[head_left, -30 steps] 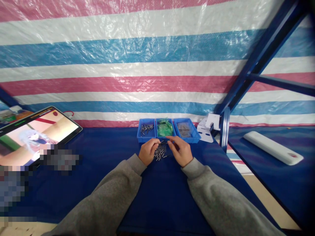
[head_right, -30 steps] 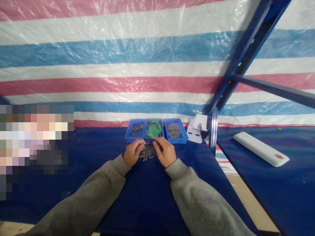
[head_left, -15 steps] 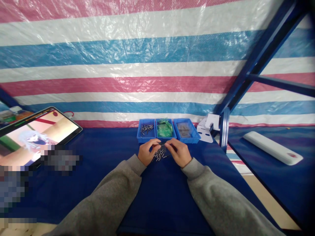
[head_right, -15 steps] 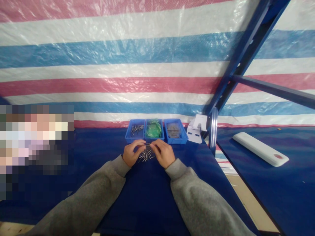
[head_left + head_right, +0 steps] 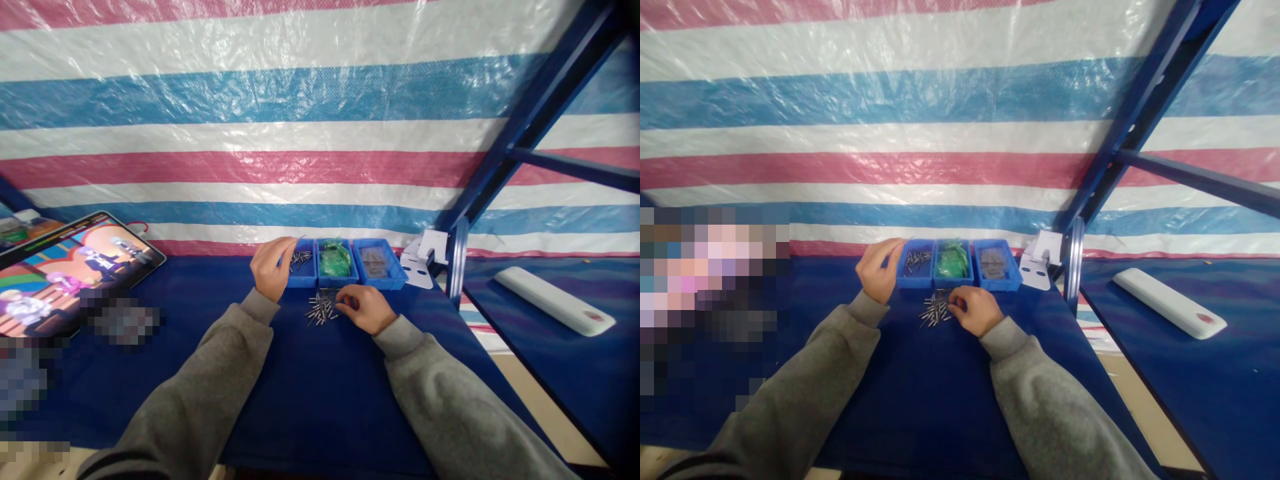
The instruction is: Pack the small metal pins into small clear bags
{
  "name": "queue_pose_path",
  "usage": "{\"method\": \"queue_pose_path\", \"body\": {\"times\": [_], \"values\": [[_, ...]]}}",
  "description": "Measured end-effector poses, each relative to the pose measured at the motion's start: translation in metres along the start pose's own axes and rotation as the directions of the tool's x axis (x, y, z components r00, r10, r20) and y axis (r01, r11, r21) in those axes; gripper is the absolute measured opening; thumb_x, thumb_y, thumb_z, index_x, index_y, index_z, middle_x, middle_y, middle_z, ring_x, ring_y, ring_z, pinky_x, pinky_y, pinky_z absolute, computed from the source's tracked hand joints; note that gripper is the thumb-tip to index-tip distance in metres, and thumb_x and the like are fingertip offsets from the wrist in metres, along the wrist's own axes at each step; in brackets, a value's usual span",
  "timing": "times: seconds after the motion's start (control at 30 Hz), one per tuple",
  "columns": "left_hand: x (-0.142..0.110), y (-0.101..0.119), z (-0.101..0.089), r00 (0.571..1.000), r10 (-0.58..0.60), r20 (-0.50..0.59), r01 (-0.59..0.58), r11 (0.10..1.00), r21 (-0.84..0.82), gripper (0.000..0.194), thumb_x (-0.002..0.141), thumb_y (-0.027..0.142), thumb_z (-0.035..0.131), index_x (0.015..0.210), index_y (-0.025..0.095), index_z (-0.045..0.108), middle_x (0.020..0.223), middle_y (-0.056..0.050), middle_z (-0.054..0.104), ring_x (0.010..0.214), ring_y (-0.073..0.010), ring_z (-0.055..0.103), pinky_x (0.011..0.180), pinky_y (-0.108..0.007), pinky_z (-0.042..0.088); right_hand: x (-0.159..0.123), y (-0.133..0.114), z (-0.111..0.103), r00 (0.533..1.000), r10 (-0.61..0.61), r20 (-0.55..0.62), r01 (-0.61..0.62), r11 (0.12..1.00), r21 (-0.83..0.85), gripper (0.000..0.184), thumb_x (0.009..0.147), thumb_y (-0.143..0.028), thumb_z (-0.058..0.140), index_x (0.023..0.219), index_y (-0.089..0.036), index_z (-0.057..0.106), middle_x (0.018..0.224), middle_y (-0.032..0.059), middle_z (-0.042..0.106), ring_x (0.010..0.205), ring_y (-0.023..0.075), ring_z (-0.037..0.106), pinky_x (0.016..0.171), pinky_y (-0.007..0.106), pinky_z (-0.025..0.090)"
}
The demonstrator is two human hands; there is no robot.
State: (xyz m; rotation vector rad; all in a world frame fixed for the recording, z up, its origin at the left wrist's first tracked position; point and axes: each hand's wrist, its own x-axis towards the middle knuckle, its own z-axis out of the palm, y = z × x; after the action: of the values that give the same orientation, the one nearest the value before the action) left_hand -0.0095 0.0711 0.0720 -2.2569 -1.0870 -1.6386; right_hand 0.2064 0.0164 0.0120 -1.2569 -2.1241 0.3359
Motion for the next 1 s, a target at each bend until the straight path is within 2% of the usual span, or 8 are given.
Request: {"method": "queue_pose_path", "body": {"times": [0.07, 0.13, 0.2, 0.33, 0.5, 0.67, 0.83, 1.0], "values": [[-0.002, -0.002, 0.003, 0.988, -0.018, 0.156, -0.006, 0.988, 0.155, 0.024, 0.081, 0.013, 0.049, 0.100, 0.019, 0.062, 0.106, -0.008, 0.064, 0.111, -0.0260, 0.051, 0.099, -0.051, 0.031, 0.000, 0.004, -0.001, 0.997, 0.012, 0.078, -0.010, 1.000, -0.022, 0.010, 0.068, -0.023, 0.064, 0.077, -0.021, 0.063, 0.060, -0.0031, 0.056, 0.052, 0.0101, 0.049, 0.052, 0.022, 0.035], [-0.010, 0.002, 0.006, 0.975, -0.059, 0.213, 0.001, 0.964, 0.264, 0.034, 0.078, 0.008, 0.049, 0.109, 0.017, 0.057, 0.123, -0.011, 0.053, 0.125, -0.0314, 0.035, 0.103, -0.058, 0.017, -0.001, 0.008, 0.000, 0.991, 0.027, 0.135, -0.022, 0.999, -0.043, 0.013, 0.065, -0.021, 0.066, 0.078, -0.022, 0.064, 0.060, -0.0038, 0.056, 0.053, 0.0103, 0.050, 0.052, 0.022, 0.035], [-0.020, 0.010, 0.006, 0.967, -0.065, 0.247, -0.006, 0.962, 0.273, 0.039, 0.077, 0.007, 0.046, 0.114, 0.018, 0.054, 0.129, -0.010, 0.047, 0.129, -0.0302, 0.027, 0.104, -0.058, 0.013, -0.001, 0.012, 0.002, 0.984, 0.036, 0.173, -0.026, 0.998, -0.059, 0.015, 0.062, -0.017, 0.067, 0.077, -0.022, 0.064, 0.059, -0.0044, 0.056, 0.054, 0.0105, 0.051, 0.052, 0.022, 0.034], [-0.042, 0.024, 0.007, 0.949, 0.006, 0.315, -0.045, 0.992, 0.118, 0.031, 0.080, 0.007, 0.041, 0.101, 0.020, 0.060, 0.118, -0.007, 0.055, 0.122, -0.0235, 0.038, 0.103, -0.048, 0.025, -0.002, 0.018, 0.006, 0.978, 0.024, 0.208, -0.013, 0.998, -0.054, 0.012, 0.063, -0.012, 0.065, 0.070, -0.022, 0.063, 0.059, -0.0044, 0.057, 0.057, 0.0107, 0.052, 0.055, 0.022, 0.036], [-0.059, 0.025, 0.011, 0.931, 0.098, 0.352, -0.068, 0.993, -0.099, 0.026, 0.083, 0.010, 0.040, 0.090, 0.020, 0.063, 0.100, -0.006, 0.064, 0.101, -0.0195, 0.054, 0.088, -0.038, 0.040, -0.002, 0.016, 0.007, 0.977, -0.017, 0.212, 0.025, 0.999, -0.037, 0.010, 0.067, -0.011, 0.061, 0.067, -0.021, 0.060, 0.064, -0.0028, 0.056, 0.061, 0.0113, 0.053, 0.057, 0.022, 0.037], [-0.063, 0.021, 0.017, 0.929, 0.067, 0.364, 0.002, 0.983, -0.185, 0.023, 0.085, 0.021, 0.046, 0.103, 0.018, 0.060, 0.092, -0.007, 0.066, 0.087, -0.0176, 0.059, 0.080, -0.033, 0.044, 0.000, 0.005, 0.005, 0.998, -0.055, 0.027, 0.055, 0.998, 0.013, 0.005, 0.079, -0.016, 0.053, 0.077, -0.019, 0.057, 0.076, 0.0009, 0.059, 0.069, 0.0132, 0.055, 0.063, 0.024, 0.040], [-0.067, 0.017, 0.023, 0.921, 0.077, 0.381, 0.017, 0.972, -0.236, 0.017, 0.084, 0.027, 0.051, 0.084, 0.018, 0.066, 0.081, -0.005, 0.068, 0.076, -0.0154, 0.061, 0.074, -0.030, 0.047, 0.000, -0.005, 0.008, 0.991, -0.010, -0.134, 0.027, 0.992, 0.126, 0.011, 0.083, -0.023, 0.049, 0.080, -0.020, 0.059, 0.073, 0.0010, 0.062, 0.067, 0.0144, 0.057, 0.064, 0.025, 0.042], [-0.067, 0.017, 0.024, 0.922, 0.030, 0.385, 0.076, 0.963, -0.257, 0.018, 0.084, 0.028, 0.051, 0.084, 0.017, 0.065, 0.081, -0.005, 0.067, 0.077, -0.0145, 0.060, 0.075, -0.028, 0.048, -0.001, -0.011, 0.011, 0.962, 0.086, -0.260, -0.028, 0.975, 0.219, 0.015, 0.083, -0.029, 0.051, 0.080, -0.019, 0.063, 0.076, 0.0019, 0.065, 0.063, 0.0139, 0.058, 0.061, 0.025, 0.044]]}}
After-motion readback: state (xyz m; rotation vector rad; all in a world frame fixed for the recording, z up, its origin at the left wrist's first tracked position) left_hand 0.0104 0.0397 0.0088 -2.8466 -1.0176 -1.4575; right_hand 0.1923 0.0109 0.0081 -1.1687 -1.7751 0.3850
